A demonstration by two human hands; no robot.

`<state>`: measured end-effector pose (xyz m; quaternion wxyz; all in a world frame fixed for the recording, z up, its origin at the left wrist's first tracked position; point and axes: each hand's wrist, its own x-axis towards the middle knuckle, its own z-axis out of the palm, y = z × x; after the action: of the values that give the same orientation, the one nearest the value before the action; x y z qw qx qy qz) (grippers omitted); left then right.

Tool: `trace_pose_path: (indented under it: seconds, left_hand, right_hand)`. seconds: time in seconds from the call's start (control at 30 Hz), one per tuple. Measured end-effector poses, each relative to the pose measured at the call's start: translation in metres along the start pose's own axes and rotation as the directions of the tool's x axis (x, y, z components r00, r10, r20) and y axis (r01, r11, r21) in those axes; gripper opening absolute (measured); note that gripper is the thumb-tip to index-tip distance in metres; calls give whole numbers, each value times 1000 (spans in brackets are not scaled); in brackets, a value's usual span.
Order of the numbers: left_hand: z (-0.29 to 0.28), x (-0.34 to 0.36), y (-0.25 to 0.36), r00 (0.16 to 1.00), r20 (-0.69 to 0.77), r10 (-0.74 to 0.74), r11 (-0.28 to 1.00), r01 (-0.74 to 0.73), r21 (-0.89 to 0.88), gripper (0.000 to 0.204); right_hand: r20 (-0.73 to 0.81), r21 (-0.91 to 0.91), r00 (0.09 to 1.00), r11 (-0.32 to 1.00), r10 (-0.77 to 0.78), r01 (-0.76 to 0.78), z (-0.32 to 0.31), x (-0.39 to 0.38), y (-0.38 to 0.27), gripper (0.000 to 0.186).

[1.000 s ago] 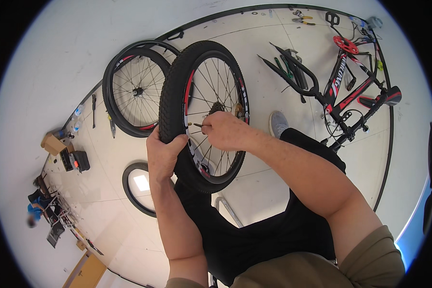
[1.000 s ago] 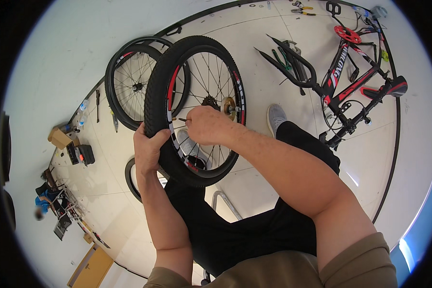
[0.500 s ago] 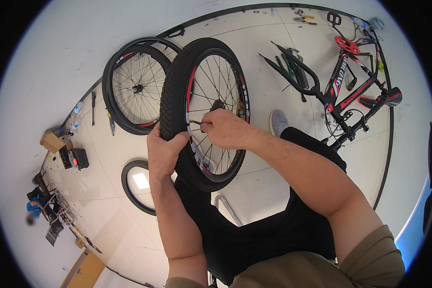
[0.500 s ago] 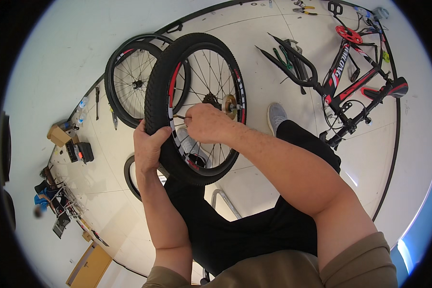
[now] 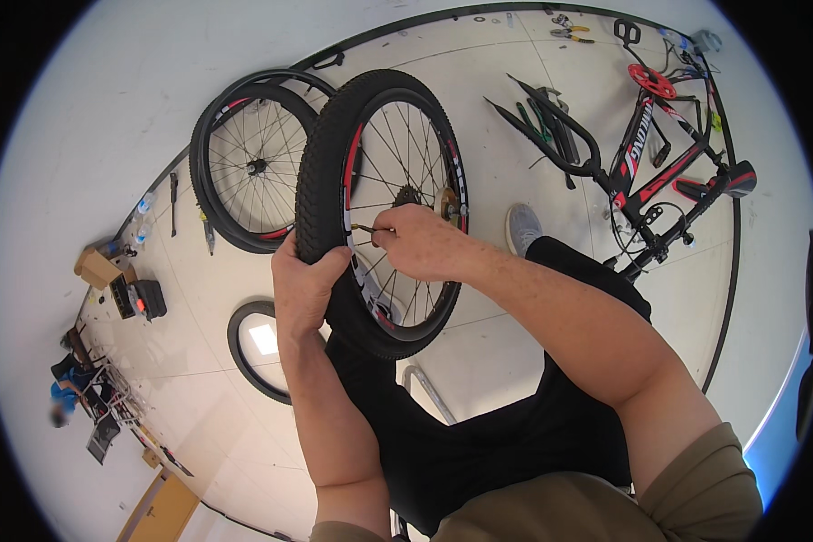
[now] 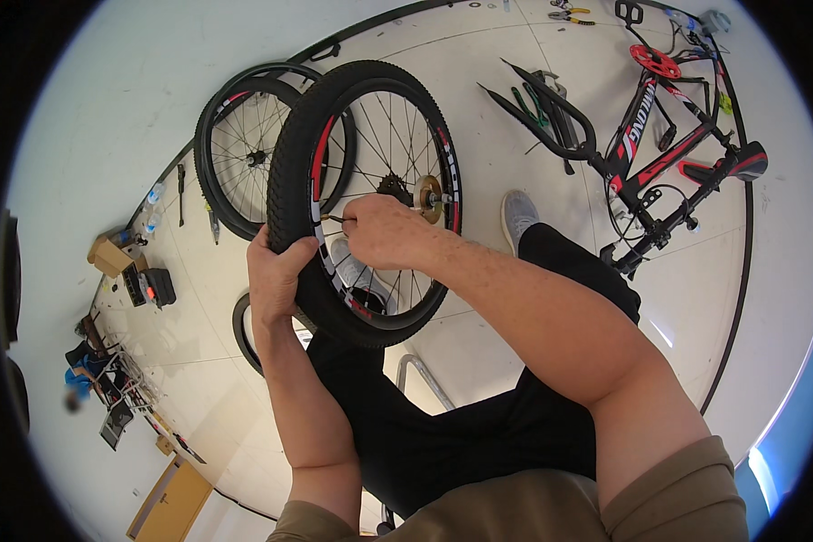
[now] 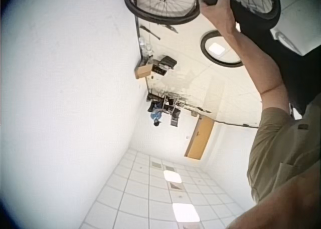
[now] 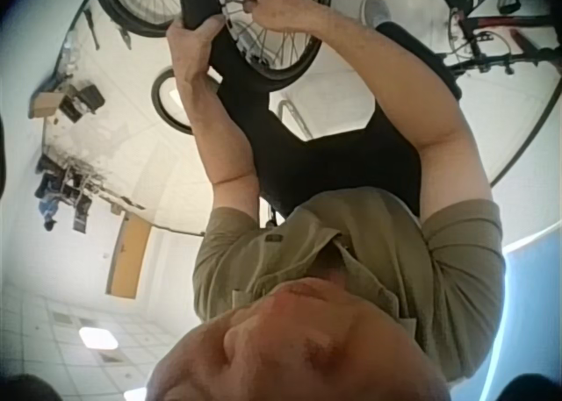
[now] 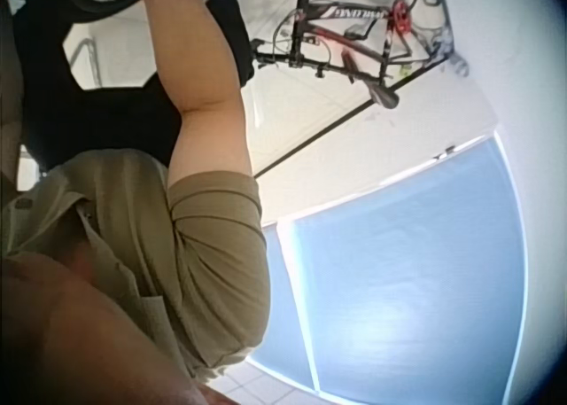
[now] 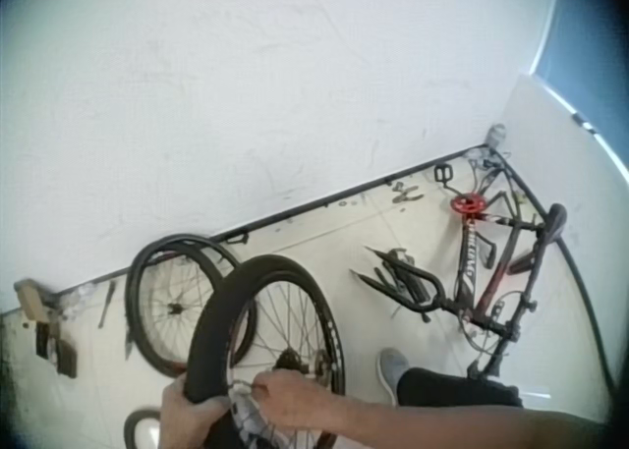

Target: The person installs a bicycle tire onto a wheel rim. They use tire levers to pry the tire bead over the rim edge, then press the tire into place by hand around the circumference.

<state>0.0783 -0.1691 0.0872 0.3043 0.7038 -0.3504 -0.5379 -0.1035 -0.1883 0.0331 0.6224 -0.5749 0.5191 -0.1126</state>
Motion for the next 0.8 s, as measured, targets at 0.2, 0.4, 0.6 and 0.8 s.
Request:
trace_pose_path:
  seconds: [0.2,0.4,0.6,0.8]
  left_hand:
    - [-2,0,-1,1000,9,6,1000,-6,16,30]
    - [-4,2,-4,999,29,21,999,-22,40,30]
    - [-5,1,-2,1000,28,-14,999,13,34,29]
    - [-1,-1,-1,1000,17,2,1000,-2,25,26]
  right_hand:
    - [-35,5,999,1000,-27,28,4,2,5,29]
    - [-80,-119,996,992,-40,30,9,-4,-2,27]
    - [-104,-243,992,969,-66,39,12,-9,-7,23]
    - [-53,-475,979,867,-196,148,2,-14,-11,18]
